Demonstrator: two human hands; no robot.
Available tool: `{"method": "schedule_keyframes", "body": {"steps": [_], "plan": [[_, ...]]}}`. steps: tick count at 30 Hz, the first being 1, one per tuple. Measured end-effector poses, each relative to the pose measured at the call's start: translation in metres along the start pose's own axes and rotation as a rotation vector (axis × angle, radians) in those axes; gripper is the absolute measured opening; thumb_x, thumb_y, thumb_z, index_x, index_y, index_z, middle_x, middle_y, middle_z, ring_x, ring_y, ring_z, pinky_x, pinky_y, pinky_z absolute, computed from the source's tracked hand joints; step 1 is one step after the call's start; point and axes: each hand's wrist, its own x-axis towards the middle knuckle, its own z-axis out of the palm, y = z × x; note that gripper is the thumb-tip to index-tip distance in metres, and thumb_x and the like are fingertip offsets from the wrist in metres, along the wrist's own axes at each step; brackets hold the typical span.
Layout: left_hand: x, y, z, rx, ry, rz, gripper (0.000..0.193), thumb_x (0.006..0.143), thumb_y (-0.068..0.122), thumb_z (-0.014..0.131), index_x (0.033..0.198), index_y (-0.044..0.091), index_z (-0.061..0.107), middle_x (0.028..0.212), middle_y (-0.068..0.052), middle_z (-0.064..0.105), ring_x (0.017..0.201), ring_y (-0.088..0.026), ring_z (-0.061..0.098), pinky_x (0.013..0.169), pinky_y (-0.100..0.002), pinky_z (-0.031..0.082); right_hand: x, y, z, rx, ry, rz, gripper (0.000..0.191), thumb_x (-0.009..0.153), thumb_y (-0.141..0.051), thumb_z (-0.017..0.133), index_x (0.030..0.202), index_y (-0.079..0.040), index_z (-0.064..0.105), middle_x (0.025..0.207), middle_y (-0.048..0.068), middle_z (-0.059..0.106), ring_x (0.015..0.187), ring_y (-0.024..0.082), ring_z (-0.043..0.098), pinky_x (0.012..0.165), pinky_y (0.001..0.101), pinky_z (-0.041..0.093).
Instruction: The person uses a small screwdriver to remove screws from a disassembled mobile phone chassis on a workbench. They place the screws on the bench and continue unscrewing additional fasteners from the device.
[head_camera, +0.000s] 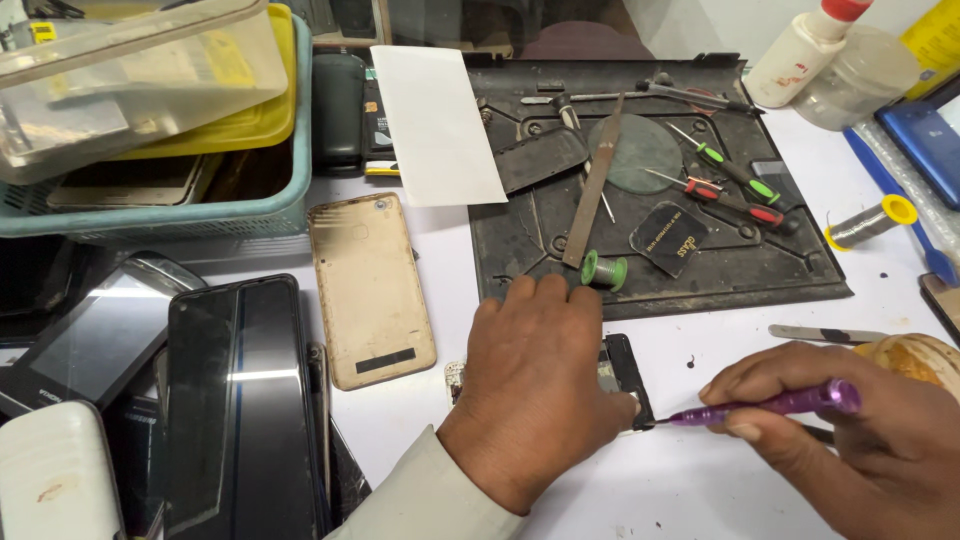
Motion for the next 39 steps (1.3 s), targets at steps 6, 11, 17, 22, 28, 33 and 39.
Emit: {"method": "schedule_keyframes", "body": {"steps": [6,11,17,22,28,33,39], "plan": [[0.000,0.000,-0.001,0.007,-0.015,0.003,0.061,0.056,0.033,0.093,0.100,-0.001,0.069,0.102,-0.017,0.065,0.105,-0.035,0.059,0.081,-0.047,0.046,0.002,0.002,0.001,-0.057,-0.058,-0.017,0.020,0.091,-0.006,0.073,0.110,0.000,0.067,0.104,0.014,0.075,0.096,0.020,0.078,0.081,0.0314,0.065],[-0.001,0.000,-0.001,-0.001,-0.005,0.008,0.062,0.055,0.032,0.093,0.101,-0.002,0.069,0.102,-0.017,0.065,0.105,-0.035,0.058,0.082,-0.047,0.045,0.004,0.003,-0.002,-0.071,-0.091,-0.024,0.018,0.092,-0.008,0.072,0.108,-0.002,0.067,0.104,0.013,0.075,0.097,0.020,0.077,0.081,0.0319,0.061],[-0.001,0.000,-0.001,-0.003,-0.016,0.000,0.061,0.056,0.032,0.092,0.101,-0.001,0.069,0.103,-0.016,0.065,0.105,-0.034,0.058,0.082,-0.046,0.045,0.008,-0.003,-0.004,-0.174,-0.113,0.029,0.017,0.091,-0.009,0.074,0.107,-0.004,0.069,0.103,0.011,0.077,0.093,0.018,0.077,0.078,0.0311,0.062],[-0.002,-0.001,-0.001,-0.006,0.008,0.017,0.062,0.055,0.032,0.092,0.102,-0.002,0.069,0.103,-0.017,0.065,0.105,-0.035,0.058,0.082,-0.047,0.045,0.015,-0.017,0.011,-0.044,0.036,-0.096,0.034,0.092,-0.012,0.072,0.117,0.001,0.051,0.101,0.010,0.072,0.095,0.015,0.081,0.086,0.0309,0.066],[-0.005,-0.002,0.000,-0.002,0.003,0.017,0.060,0.056,0.031,0.091,0.101,-0.001,0.069,0.102,-0.016,0.065,0.105,-0.034,0.058,0.083,-0.046,0.045,0.036,-0.032,-0.012,-0.473,-0.217,-0.126,0.019,0.084,-0.031,0.079,0.091,-0.017,0.068,0.079,-0.002,0.079,0.073,0.011,0.077,0.067,0.0282,0.060],[-0.006,-0.002,0.002,0.012,0.035,0.031,0.057,0.056,0.031,0.091,0.099,0.001,0.070,0.101,-0.015,0.066,0.105,-0.035,0.058,0.084,-0.047,0.045,0.057,-0.058,-0.014,-1.002,-0.516,-0.065,0.034,0.076,-0.062,0.068,0.085,-0.031,0.075,0.060,-0.008,0.074,0.056,0.017,0.076,0.052,0.0364,0.057],[-0.009,-0.002,0.000,-0.006,-0.008,0.009,0.056,0.056,0.032,0.090,0.098,0.001,0.069,0.101,-0.015,0.066,0.105,-0.034,0.058,0.084,-0.046,0.045,0.095,-0.113,0.012,-1.468,-0.978,0.183,0.046,0.087,-0.074,0.046,0.092,-0.033,0.067,0.089,-0.010,0.067,0.078,0.017,0.073,0.063,0.0382,0.058]]}}
